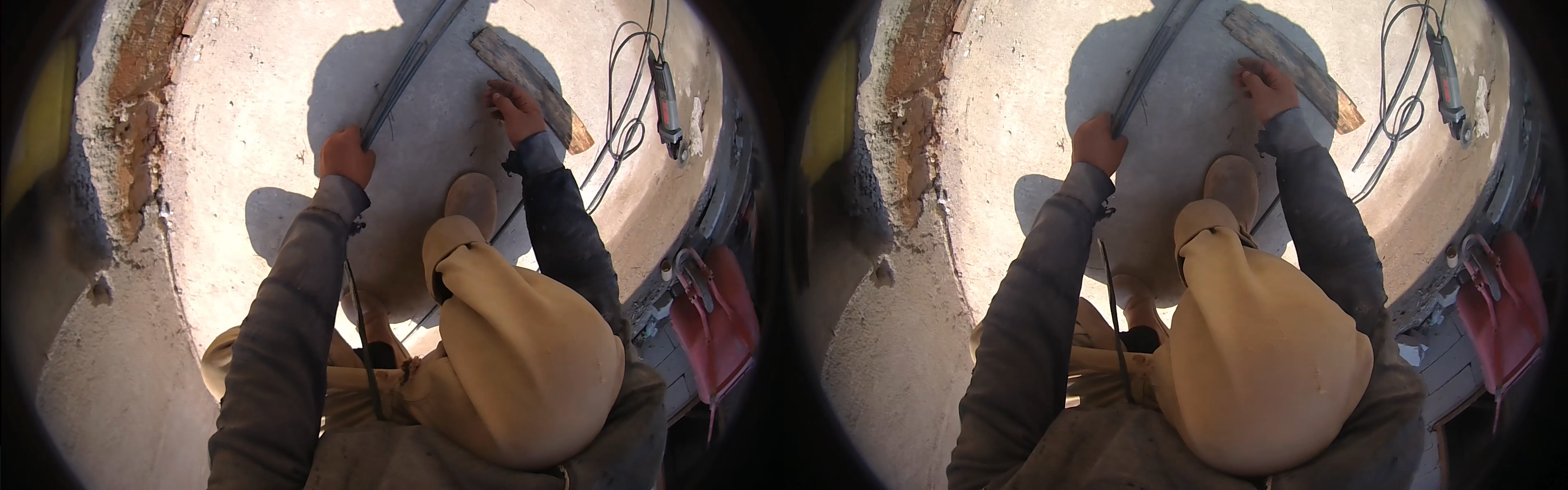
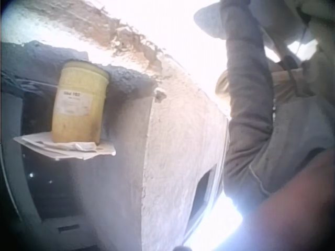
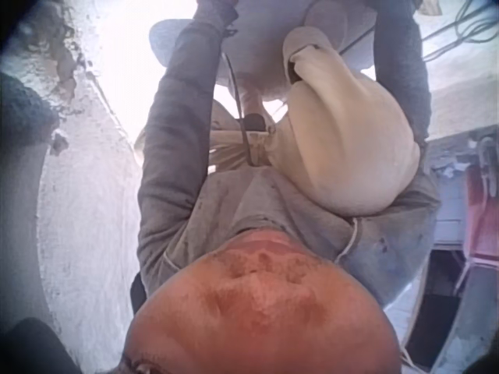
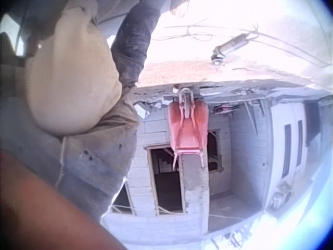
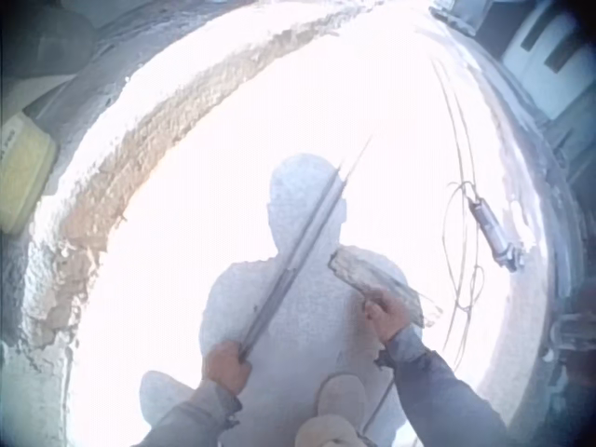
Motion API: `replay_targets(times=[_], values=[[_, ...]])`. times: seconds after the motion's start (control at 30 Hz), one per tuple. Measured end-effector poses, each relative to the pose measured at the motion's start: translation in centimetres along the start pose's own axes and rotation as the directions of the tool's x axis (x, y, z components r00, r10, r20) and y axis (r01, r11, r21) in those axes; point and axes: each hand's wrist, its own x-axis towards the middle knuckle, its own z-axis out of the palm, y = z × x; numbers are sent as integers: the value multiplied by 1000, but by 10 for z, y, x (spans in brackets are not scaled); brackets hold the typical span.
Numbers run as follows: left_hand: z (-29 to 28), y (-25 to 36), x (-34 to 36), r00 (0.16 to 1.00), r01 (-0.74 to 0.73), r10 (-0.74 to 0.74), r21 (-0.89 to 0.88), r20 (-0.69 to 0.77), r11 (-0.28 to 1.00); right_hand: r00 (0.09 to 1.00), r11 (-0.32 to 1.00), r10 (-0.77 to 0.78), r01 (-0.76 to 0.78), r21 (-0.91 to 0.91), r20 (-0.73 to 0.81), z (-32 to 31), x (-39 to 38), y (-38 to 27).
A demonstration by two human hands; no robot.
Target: The person uses an angle grinder to cut through metal rods positioned on a wood block on the ground, holding the rods by hand while operating the tool.
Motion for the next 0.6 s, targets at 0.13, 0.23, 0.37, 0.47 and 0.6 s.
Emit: replay_targets(times=[0.13, 0.23, 0.37, 0.47, 0.6], values=[[-10, 5, -1, 998, -58, 59, 27, -10, 998, 844, 825, -399, 160, -542, -358, -87, -6, 30], [-12, 0, -3, 979, -107, 117, 72, -169, 992, 821, 533, -485, 4, -846, -301, -110, -16, 39], [-14, 4, -2, 996, -44, 37, -79, -83, 996, 888, 535, -365, -47, -844, -281, -113, -23, 50], [-20, 8, -1, 998, -33, 40, -117, 58, 993, 927, 500, -317, -17, -866, -201, -106, -21, 48], [-20, 6, -8, 998, -52, 54, -144, 11, 988, 946, 423, -324, 122, -898, -24, -58, -23, 27]])
